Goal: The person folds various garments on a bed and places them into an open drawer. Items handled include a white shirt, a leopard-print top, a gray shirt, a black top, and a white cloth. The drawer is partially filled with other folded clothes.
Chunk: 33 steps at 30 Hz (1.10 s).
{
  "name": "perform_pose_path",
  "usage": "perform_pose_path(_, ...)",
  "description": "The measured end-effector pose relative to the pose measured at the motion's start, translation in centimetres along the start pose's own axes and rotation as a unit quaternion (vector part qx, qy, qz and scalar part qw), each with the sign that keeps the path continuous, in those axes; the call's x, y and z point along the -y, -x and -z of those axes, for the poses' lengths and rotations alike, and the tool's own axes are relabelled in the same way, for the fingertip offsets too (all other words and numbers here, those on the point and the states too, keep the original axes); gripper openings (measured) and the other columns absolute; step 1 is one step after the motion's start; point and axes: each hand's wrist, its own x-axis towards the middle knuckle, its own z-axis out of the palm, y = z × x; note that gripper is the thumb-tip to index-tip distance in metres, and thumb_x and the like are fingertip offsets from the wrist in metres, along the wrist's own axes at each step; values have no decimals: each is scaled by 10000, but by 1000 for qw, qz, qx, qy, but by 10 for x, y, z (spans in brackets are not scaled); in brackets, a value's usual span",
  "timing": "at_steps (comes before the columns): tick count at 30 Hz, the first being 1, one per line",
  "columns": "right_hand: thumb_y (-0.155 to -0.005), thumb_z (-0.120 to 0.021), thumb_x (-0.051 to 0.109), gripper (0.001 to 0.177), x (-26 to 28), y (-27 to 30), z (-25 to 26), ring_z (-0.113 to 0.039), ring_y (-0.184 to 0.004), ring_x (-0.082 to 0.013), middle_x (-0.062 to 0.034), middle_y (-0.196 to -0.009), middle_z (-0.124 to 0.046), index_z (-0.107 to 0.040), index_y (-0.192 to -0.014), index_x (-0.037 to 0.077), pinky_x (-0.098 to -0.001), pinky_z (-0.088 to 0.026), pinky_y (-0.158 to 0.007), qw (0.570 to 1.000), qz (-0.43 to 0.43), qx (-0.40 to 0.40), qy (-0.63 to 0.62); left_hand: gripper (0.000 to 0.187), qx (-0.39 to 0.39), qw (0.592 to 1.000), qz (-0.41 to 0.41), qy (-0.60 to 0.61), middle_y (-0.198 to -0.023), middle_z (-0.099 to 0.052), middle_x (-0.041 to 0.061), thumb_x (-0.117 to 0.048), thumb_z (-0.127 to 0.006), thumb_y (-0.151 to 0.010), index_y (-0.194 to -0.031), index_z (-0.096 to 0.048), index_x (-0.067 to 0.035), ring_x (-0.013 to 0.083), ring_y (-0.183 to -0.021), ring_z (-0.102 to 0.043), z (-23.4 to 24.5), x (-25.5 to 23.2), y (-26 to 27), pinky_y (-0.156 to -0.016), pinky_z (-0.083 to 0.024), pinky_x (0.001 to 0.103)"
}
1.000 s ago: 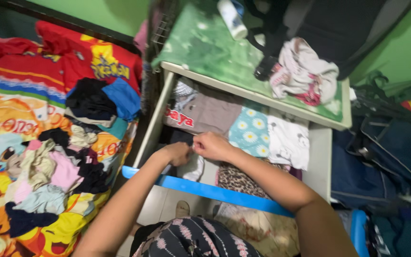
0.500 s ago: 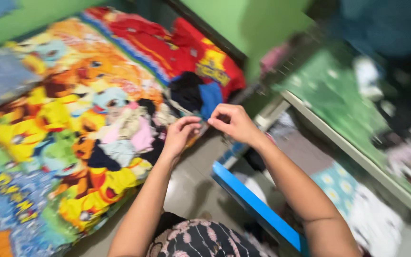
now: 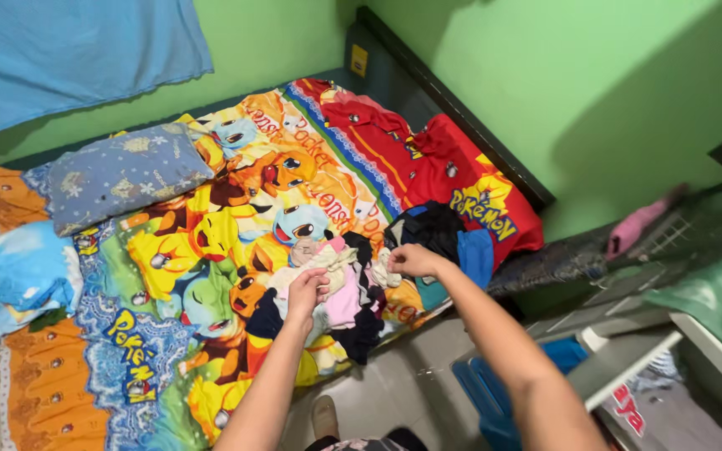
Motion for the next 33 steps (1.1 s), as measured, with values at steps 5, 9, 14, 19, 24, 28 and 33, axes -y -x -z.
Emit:
perform_pose_path(5, -871, -705, 198, 132, -30, -38, -40, -706, -767, -121, -6, -827, -759, -768, -919, 93, -311, -582, -686, 978, -121, -18, -170, 244, -6, 999, 46, -19, -868, -682, 14, -79, -518, -973, -1137, -698, -79, 84, -681, -605, 6, 5, -42, -536, -424, 210)
perform_pose_path(9, -890, -715, 231, 127, -45, -58, -72, -615, -658, -168, -58, -791, -698, -768, -923, 120, -364, -500, -596, 951, -240, -15, -193, 231, 22, 998, 48, -40, -857, -691, 6, -108, -531, -973, -1126, -703, -88, 83, -654, -592, -4, 34, -78, -531, -412, 216)
perform_pose_path(14, -796, -786, 324, 199, -75, -87, -116, -739, -844, -191, -64, -905, -790, -796, -904, 157, -334, -575, -809, 945, -292, -116, -88, 220, 13, 984, -7, -180, -807, -694, 10, -94, -620, -927, -1101, -752, -74, 84, -620, -547, -2, 76, -106, -548, -435, 245)
perform_pose_path(19, -761, -818, 286, 305, -106, -115, -143, -651, -1096, -277, -101, -1130, -707, -793, -1048, 186, -382, -449, -1014, 922, -355, -153, -33, 221, -1, 972, -10, -235, -782, -693, 35, -90, -643, -909, -1091, -766, -67, 85, -648, -575, 6, 90, -121, -601, -467, 246)
perform_pose_path(24, -725, -896, 265, 477, -130, -137, -159, -532, -1280, -301, -125, -1306, -617, -758, -1175, 191, -454, -255, -1172, 908, -398, -127, -34, 218, -10, 973, -2, -232, -812, -719, 15, -96, -636, -916, -1093, -756, -57, 85, -695, -605, 4, 91, -133, -643, -484, 242)
perform_pose_path(28, -720, -828, 218, 399, -150, -140, -164, -726, -1081, -278, -155, -1131, -760, -785, -1098, 96, -354, -548, -976, 906, -345, -227, -94, 231, -10, 981, -2, -195, -836, -718, 23, -72, -624, -912, -1102, -754, -53, 99, -697, -602, 0, 96, -136, -644, -489, 245)
perform_pose_path(33, -839, -832, 59, 200, -139, -153, -121, -676, -890, -209, -134, -981, -747, -743, -992, -34, -329, -558, -793, 879, -136, -312, -332, 232, -26, 981, 16, -192, -859, -706, 58, -88, -646, -919, -1123, -754, -67, 130, -735, -607, -10, 94, -142, -678, -497, 270)
